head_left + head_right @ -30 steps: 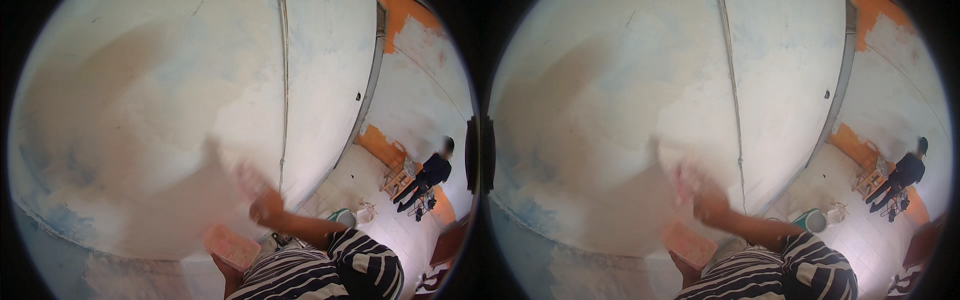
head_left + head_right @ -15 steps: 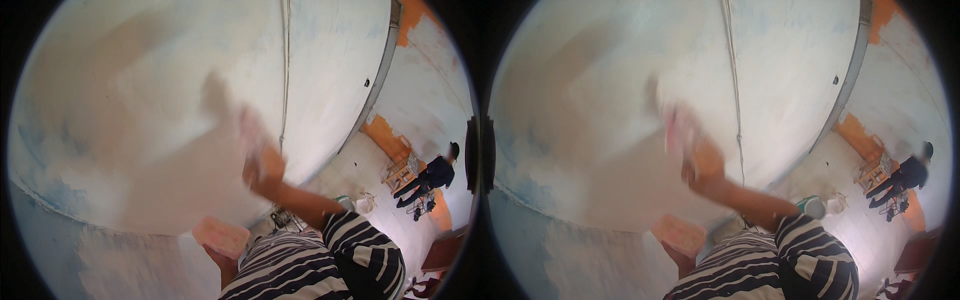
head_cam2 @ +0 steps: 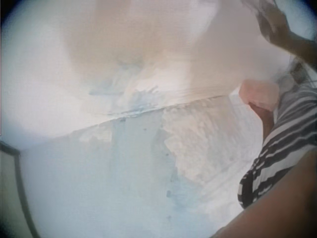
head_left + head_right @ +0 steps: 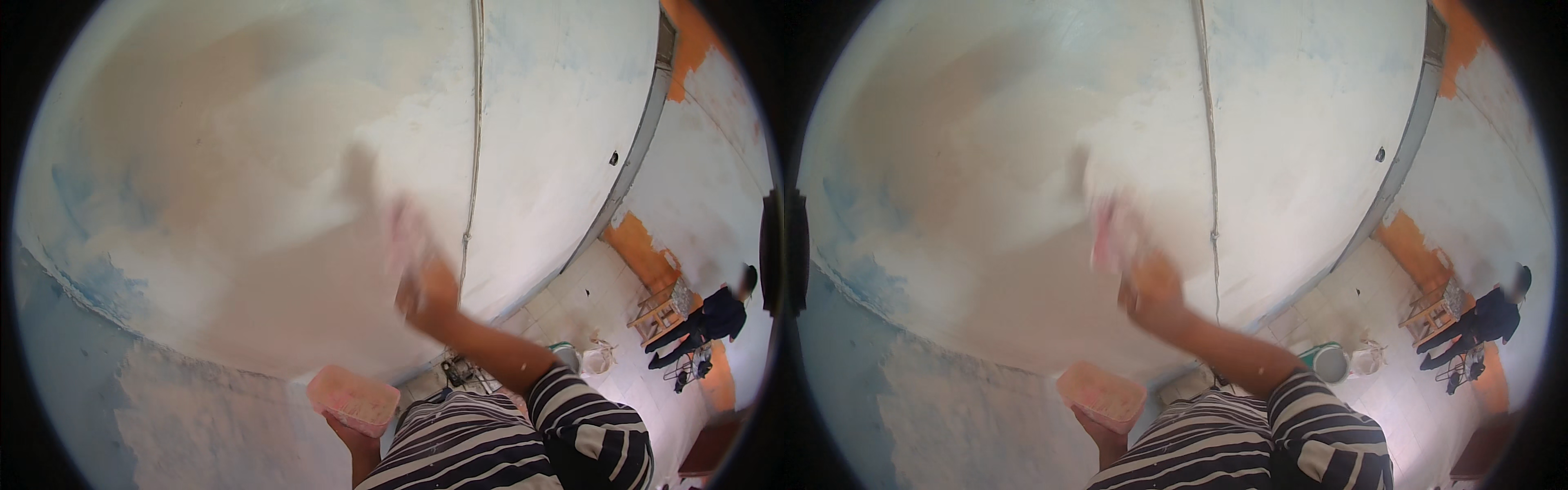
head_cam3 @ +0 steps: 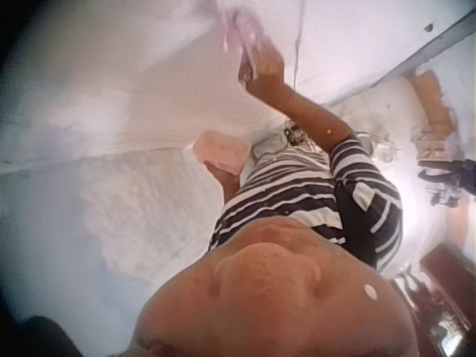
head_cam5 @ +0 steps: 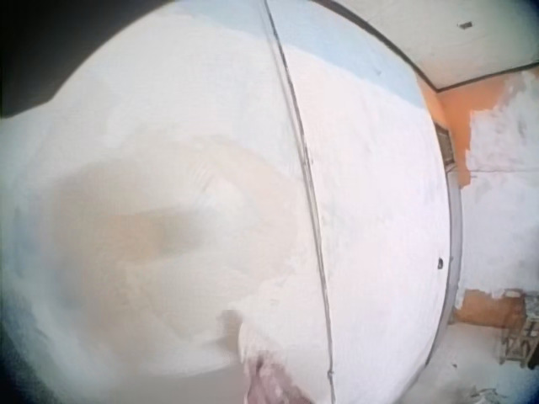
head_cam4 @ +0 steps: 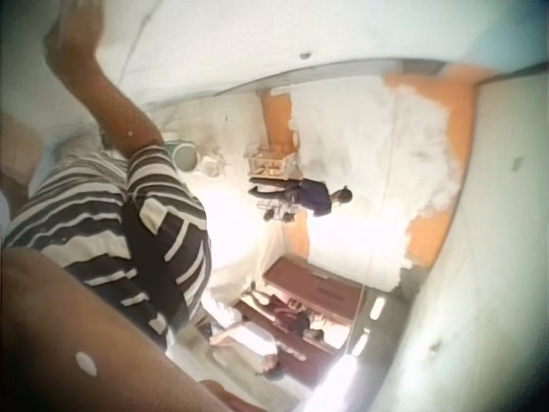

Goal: The person applies plaster to a wall using a putty knife, repeatedly taking material from a pink container and smoothing it over the wall surface.

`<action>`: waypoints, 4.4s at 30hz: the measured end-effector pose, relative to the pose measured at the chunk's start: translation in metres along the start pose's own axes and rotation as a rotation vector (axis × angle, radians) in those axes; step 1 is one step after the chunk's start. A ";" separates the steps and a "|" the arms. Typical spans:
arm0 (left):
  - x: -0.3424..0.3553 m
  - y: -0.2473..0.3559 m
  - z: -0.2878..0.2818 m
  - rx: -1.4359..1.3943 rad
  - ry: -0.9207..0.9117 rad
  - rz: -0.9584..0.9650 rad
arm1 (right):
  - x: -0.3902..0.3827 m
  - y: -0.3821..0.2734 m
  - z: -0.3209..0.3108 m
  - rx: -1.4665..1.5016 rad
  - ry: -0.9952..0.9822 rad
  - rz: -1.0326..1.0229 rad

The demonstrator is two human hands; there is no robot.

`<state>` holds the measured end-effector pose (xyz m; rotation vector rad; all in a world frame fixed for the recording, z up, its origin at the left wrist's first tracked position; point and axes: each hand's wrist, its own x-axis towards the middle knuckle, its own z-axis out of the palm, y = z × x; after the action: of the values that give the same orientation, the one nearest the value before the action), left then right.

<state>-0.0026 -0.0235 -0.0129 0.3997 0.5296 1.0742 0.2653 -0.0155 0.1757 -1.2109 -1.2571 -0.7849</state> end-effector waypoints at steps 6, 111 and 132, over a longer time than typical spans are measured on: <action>0.012 0.010 -0.037 0.084 -0.158 0.016 | 0.085 0.034 0.011 -0.145 0.000 0.360; 0.011 0.099 -0.082 0.031 -0.112 0.132 | 0.151 -0.050 0.016 0.185 0.182 0.143; 0.034 0.098 -0.114 -0.159 -0.028 -0.047 | 0.115 0.008 0.039 -0.422 0.096 -0.243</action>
<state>-0.1277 0.0553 -0.0583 0.2608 0.4235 1.0559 0.2850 0.0432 0.2810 -1.3463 -1.2076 -1.3215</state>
